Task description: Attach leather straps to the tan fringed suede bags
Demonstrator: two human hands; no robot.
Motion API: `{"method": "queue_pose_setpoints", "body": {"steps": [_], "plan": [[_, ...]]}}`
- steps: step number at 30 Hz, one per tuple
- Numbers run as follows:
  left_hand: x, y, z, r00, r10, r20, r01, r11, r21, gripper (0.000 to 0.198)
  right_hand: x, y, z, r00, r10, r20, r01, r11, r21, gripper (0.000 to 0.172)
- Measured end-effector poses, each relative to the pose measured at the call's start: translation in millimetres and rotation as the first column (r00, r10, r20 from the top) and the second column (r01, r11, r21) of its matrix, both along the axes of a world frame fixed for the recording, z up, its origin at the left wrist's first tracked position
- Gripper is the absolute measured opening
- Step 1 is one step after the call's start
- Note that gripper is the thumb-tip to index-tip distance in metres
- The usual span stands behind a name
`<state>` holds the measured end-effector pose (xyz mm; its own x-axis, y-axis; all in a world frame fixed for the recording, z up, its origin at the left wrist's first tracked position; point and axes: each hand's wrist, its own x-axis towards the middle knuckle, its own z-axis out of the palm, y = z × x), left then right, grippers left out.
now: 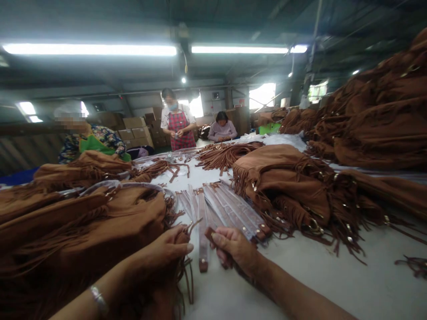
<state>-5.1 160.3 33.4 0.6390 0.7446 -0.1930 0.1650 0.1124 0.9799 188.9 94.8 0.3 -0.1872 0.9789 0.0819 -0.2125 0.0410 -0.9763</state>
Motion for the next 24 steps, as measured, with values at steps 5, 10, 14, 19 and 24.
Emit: {"method": "queue_pose_setpoints", "body": {"steps": [5,10,14,19,24], "plan": [[15.3,-29.7,-38.1,0.989,0.092,-0.116,-0.062,0.968,0.244,0.037,15.8,-0.8,16.5,1.0,0.007,0.019,-0.008,0.999,0.033,0.035],[18.3,-42.9,-49.4,0.954,0.197,-0.225,-0.087,0.903,0.421,0.033,8.0,4.3,7.4,0.983,0.003,0.184,0.0,1.0,-0.015,0.037],[20.6,-50.5,-39.8,0.951,0.245,-0.187,-0.129,0.867,0.481,0.029,3.9,6.6,1.8,0.977,-0.026,0.21,0.035,0.999,-0.036,0.036],[18.3,-57.4,-37.2,0.952,0.249,-0.179,-0.085,0.776,0.625,0.023,2.1,6.3,-1.4,0.976,0.048,0.213,-0.041,0.998,-0.037,0.036],[13.6,-58.6,-45.1,0.961,0.227,-0.16,-0.073,0.761,0.645,0.016,0.6,7.2,-2.6,0.975,0.07,0.213,-0.05,0.994,-0.099,0.036]]}}
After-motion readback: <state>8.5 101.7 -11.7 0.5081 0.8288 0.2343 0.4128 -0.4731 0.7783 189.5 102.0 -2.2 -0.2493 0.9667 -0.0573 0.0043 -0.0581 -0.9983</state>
